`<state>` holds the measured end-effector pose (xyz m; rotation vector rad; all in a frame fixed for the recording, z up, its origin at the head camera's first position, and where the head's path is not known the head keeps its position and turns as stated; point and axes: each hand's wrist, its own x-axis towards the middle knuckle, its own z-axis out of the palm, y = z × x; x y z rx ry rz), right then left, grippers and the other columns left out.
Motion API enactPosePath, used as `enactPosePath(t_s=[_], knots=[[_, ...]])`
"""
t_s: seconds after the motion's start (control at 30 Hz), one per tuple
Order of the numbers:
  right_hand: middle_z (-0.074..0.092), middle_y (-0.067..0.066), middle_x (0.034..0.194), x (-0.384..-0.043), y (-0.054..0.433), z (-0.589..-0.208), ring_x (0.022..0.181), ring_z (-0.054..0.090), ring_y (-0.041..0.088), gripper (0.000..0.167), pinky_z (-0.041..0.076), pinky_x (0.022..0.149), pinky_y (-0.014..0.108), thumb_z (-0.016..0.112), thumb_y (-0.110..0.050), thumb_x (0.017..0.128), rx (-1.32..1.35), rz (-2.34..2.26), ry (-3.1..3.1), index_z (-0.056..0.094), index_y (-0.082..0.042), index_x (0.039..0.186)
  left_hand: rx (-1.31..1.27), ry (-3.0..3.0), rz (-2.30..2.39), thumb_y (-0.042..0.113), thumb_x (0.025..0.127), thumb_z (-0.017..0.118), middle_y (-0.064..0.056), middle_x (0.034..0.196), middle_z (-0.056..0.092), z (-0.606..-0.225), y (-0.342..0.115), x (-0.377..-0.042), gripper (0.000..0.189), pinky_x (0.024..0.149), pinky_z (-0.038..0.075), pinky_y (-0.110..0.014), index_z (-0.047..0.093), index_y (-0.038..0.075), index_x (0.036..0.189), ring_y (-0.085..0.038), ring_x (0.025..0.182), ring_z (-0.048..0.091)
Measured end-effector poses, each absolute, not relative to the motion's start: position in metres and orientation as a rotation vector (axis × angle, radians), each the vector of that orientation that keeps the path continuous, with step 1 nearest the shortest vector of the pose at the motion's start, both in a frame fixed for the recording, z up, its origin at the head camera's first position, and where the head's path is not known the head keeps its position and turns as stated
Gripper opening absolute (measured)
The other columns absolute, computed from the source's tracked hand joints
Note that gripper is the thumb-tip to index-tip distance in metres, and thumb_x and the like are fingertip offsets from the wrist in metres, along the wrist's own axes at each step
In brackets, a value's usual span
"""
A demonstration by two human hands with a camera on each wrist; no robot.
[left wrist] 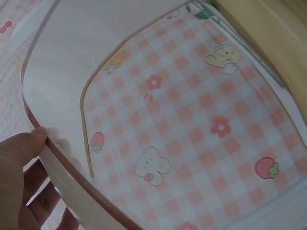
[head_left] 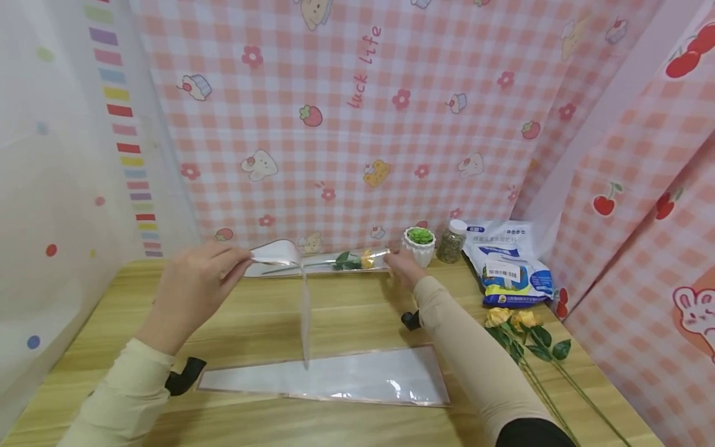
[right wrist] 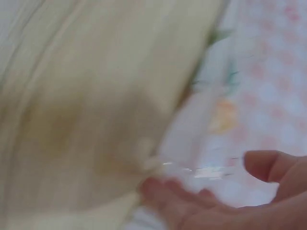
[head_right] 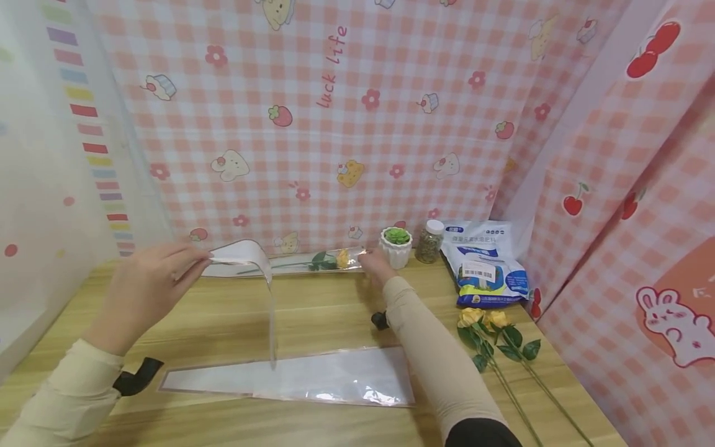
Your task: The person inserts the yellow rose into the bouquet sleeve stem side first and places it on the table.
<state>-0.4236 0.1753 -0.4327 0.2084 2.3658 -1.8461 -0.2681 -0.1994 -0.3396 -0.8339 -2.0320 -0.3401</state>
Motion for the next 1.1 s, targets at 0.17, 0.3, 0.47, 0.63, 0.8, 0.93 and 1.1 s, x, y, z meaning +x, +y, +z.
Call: enactPosePath(t_s=[0.17,0.3,0.47,0.63,0.8,0.93,1.1], knots=[[0.031,0.025,0.157,-0.387,0.16,-0.409,0.144,0.032,0.039,0.058,0.031,0.119,0.051,0.049,-0.018,0.104,0.114,-1.731,2.449,0.027,0.0,0.155,-0.838,-1.962,-0.326,0.005,0.08,0.083,-0.009,0.088,0.074,-0.327,-0.186,-0.269,0.016,0.058,0.051,-0.045,0.078,0.004,0.095,-0.029,0.076,0.069],[0.034,0.03,0.155,-0.357,0.147,-0.41,0.14,0.039,0.046,0.067,0.034,0.116,0.056,0.03,-0.046,0.111,-0.047,-1.715,2.174,0.016,-0.001,0.158,-0.811,-1.88,-0.349,0.004,0.081,0.083,-0.012,0.091,0.075,-0.317,-0.176,-0.267,0.017,0.064,0.05,-0.05,0.079,0.003,0.097,-0.034,0.077,0.069],[0.037,0.035,0.152,-0.33,0.139,-0.436,0.135,0.045,0.05,0.096,0.039,0.113,0.056,0.005,-0.074,0.094,-0.227,-1.691,1.546,0.002,-0.004,0.161,-0.799,-1.766,-0.427,0.01,0.091,0.075,-0.012,0.092,0.075,-0.312,-0.173,-0.266,0.011,0.066,0.048,-0.053,0.079,0.003,0.098,-0.035,0.077,0.067],[0.039,0.031,0.154,-0.313,0.121,-0.447,0.143,0.036,0.045,0.061,0.035,0.117,0.051,0.017,-0.058,0.103,-0.361,-1.785,1.147,0.033,-0.016,0.145,-0.859,-1.71,-0.421,0.025,0.104,0.061,-0.014,0.09,0.074,-0.315,-0.18,-0.264,0.03,0.066,0.045,-0.052,0.079,0.002,0.096,-0.037,0.077,0.067],[0.062,0.009,0.114,-0.317,0.113,-0.43,0.103,0.064,0.019,0.03,0.054,0.09,0.029,0.037,-0.003,0.108,-0.293,-2.015,1.321,0.044,-0.01,0.136,-0.949,-1.84,-0.303,0.039,0.107,0.05,-0.01,0.089,0.076,-0.326,-0.2,-0.267,0.046,0.067,0.046,-0.049,0.079,0.005,0.095,-0.032,0.08,0.068],[0.062,0.01,0.105,-0.331,0.125,-0.423,0.081,0.063,0.012,0.051,0.056,0.073,0.022,0.048,0.002,0.104,-0.077,-2.114,1.629,0.031,0.002,0.152,-0.987,-2.108,-0.229,0.043,0.103,0.056,-0.004,0.094,0.075,-0.342,-0.226,-0.273,0.039,0.065,0.049,-0.046,0.078,0.011,0.096,-0.027,0.084,0.068],[0.063,0.011,0.102,-0.341,0.148,-0.425,0.071,0.062,0.013,0.061,0.054,0.061,0.022,0.059,0.003,0.099,0.116,-2.009,2.005,0.03,0.002,0.152,-0.978,-2.613,-0.179,0.019,0.083,0.084,-0.011,0.109,0.07,-0.369,-0.246,-0.279,0.027,0.071,0.059,-0.049,0.074,0.01,0.107,-0.031,0.091,0.069]])
